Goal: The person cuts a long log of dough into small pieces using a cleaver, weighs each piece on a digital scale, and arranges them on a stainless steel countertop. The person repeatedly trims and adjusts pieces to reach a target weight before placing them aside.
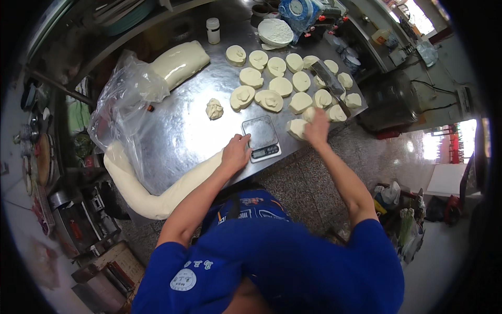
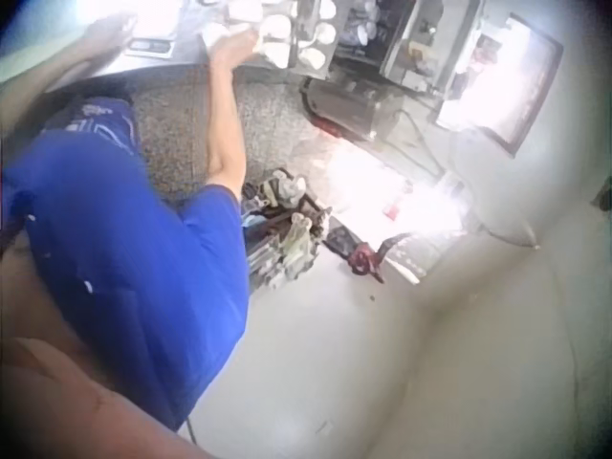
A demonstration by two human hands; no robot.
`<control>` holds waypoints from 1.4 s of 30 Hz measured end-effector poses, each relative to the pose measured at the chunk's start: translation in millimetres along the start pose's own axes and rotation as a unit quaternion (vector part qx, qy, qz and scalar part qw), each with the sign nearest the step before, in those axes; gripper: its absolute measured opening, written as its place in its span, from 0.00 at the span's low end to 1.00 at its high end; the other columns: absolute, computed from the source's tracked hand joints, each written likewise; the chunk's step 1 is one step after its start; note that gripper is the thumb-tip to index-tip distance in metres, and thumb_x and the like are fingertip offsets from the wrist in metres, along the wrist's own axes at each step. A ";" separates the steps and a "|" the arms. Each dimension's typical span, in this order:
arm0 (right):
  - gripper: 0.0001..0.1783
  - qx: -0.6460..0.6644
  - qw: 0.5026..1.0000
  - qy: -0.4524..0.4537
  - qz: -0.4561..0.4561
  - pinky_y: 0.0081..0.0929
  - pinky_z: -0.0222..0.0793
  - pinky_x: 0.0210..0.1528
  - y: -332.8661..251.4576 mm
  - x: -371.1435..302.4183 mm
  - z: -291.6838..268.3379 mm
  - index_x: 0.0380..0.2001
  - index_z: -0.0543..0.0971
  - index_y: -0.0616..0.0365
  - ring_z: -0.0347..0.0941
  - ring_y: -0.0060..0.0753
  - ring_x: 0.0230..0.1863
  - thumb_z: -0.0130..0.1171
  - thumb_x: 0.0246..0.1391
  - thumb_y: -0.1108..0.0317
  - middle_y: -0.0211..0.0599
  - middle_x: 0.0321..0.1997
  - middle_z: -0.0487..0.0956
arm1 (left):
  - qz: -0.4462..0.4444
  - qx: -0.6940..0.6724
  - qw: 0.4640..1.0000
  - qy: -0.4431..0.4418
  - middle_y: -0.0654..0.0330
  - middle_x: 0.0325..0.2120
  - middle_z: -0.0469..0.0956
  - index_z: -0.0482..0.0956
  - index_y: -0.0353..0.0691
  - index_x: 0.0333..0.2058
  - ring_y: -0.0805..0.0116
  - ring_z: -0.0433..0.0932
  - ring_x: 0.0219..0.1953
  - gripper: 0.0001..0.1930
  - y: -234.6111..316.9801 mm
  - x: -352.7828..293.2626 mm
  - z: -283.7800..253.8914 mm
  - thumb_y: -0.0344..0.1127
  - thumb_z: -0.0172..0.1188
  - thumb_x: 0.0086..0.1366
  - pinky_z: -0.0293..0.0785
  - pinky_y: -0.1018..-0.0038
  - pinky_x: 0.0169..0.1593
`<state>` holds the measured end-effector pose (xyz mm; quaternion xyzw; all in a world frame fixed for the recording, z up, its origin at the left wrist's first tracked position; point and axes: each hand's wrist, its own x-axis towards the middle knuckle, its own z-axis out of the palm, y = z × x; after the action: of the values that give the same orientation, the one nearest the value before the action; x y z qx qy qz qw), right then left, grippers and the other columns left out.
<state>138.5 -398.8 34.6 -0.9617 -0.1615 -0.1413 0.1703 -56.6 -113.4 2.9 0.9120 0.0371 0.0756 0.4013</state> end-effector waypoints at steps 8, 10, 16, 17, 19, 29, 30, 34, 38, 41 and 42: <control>0.32 -0.081 0.986 -0.087 0.120 0.54 0.69 0.60 186.5 54.4 16.2 0.59 0.71 0.60 0.70 0.63 0.60 0.61 0.49 0.69 0.58 0.59 0.72 | 0.006 0.024 0.999 0.042 0.41 0.32 0.76 0.74 0.34 0.33 0.37 0.78 0.37 0.02 -28.7 85.4 19.7 0.26 0.56 0.63 0.75 0.49 0.41; 0.28 -0.058 0.987 -0.132 0.067 0.55 0.68 0.58 183.5 60.5 26.7 0.56 0.72 0.60 0.70 0.64 0.58 0.60 0.49 0.70 0.59 0.57 0.73 | -0.026 0.080 0.987 0.139 0.42 0.31 0.77 0.76 0.35 0.35 0.38 0.78 0.36 0.03 -66.6 111.7 -13.4 0.27 0.58 0.64 0.75 0.51 0.40; 0.29 -0.159 0.987 -0.008 0.021 0.53 0.68 0.57 188.6 77.9 31.6 0.58 0.71 0.61 0.70 0.64 0.56 0.58 0.49 0.73 0.56 0.55 0.73 | -0.069 0.178 0.970 0.152 0.48 0.32 0.79 0.76 0.38 0.32 0.43 0.77 0.35 0.02 -103.4 142.0 -38.1 0.27 0.61 0.63 0.75 0.53 0.40; 0.30 -0.174 0.984 0.024 0.006 0.53 0.68 0.57 189.1 83.1 29.0 0.58 0.71 0.60 0.70 0.64 0.57 0.58 0.49 0.72 0.55 0.55 0.73 | -0.055 0.190 0.968 0.156 0.48 0.32 0.79 0.76 0.38 0.32 0.44 0.77 0.35 0.02 -106.0 137.5 -32.5 0.27 0.61 0.63 0.75 0.54 0.41; 0.35 -0.180 0.982 -0.033 0.055 0.51 0.71 0.59 207.5 87.8 29.8 0.61 0.71 0.61 0.71 0.62 0.58 0.62 0.46 0.73 0.55 0.58 0.73 | -0.016 0.207 0.965 0.158 0.50 0.33 0.79 0.77 0.37 0.33 0.46 0.76 0.37 0.00 -101.3 134.1 -20.2 0.26 0.60 0.63 0.74 0.55 0.42; 0.26 -0.120 0.960 -0.201 0.152 0.54 0.73 0.57 195.0 108.9 14.4 0.52 0.73 0.64 0.76 0.67 0.55 0.62 0.51 0.62 0.65 0.52 0.79 | 0.052 0.202 0.976 0.064 0.40 0.59 0.75 0.72 0.30 0.62 0.40 0.72 0.59 0.29 -97.1 69.0 -38.1 0.31 0.60 0.61 0.69 0.55 0.65; 0.25 -0.074 0.966 -0.201 0.149 0.55 0.73 0.55 193.3 96.7 11.7 0.49 0.74 0.67 0.77 0.69 0.53 0.61 0.51 0.61 0.68 0.50 0.80 | 0.032 0.169 0.984 0.050 0.41 0.57 0.77 0.73 0.30 0.61 0.41 0.74 0.58 0.28 -94.6 59.6 -39.8 0.31 0.60 0.61 0.71 0.55 0.63; 0.18 0.033 0.996 -0.048 0.067 0.59 0.71 0.47 102.8 -4.0 7.8 0.42 0.72 0.67 0.77 0.74 0.44 0.57 0.58 0.61 0.66 0.40 0.81 | -0.075 0.087 0.993 0.007 0.42 0.42 0.81 0.79 0.33 0.51 0.40 0.78 0.46 0.19 -78.3 21.6 -72.4 0.35 0.59 0.63 0.76 0.52 0.53; 0.15 0.277 0.946 -0.086 0.147 0.29 0.65 0.20 -62.7 -146.2 -39.1 0.46 0.70 0.57 0.69 0.23 0.20 0.60 0.67 0.61 0.31 0.25 0.72 | -0.018 0.048 0.999 0.014 0.44 0.43 0.81 0.81 0.34 0.43 0.42 0.78 0.48 0.13 -82.5 -71.2 -85.2 0.36 0.61 0.63 0.75 0.52 0.53; 0.25 0.330 0.909 -0.188 0.174 0.28 0.68 0.25 -173.5 -205.4 -78.5 0.59 0.63 0.55 0.74 0.25 0.23 0.61 0.67 0.59 0.30 0.25 0.77 | 0.039 0.040 0.998 -0.023 0.47 0.45 0.80 0.82 0.35 0.43 0.45 0.78 0.50 0.14 -66.6 -94.4 -107.4 0.32 0.65 0.58 0.76 0.57 0.54; 0.25 0.319 0.913 -0.219 0.130 0.33 0.72 0.32 -194.0 -215.0 -81.2 0.58 0.67 0.57 0.79 0.33 0.28 0.61 0.66 0.57 0.39 0.27 0.81 | 0.050 0.041 0.997 -0.035 0.47 0.46 0.80 0.82 0.35 0.44 0.46 0.78 0.50 0.15 -61.8 -99.1 -115.5 0.31 0.66 0.57 0.76 0.58 0.54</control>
<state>-143.9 -312.8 92.3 -0.8757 -0.1050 0.1554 0.4449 -174.2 -0.5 23.6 0.9305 -0.0199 0.0622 0.3604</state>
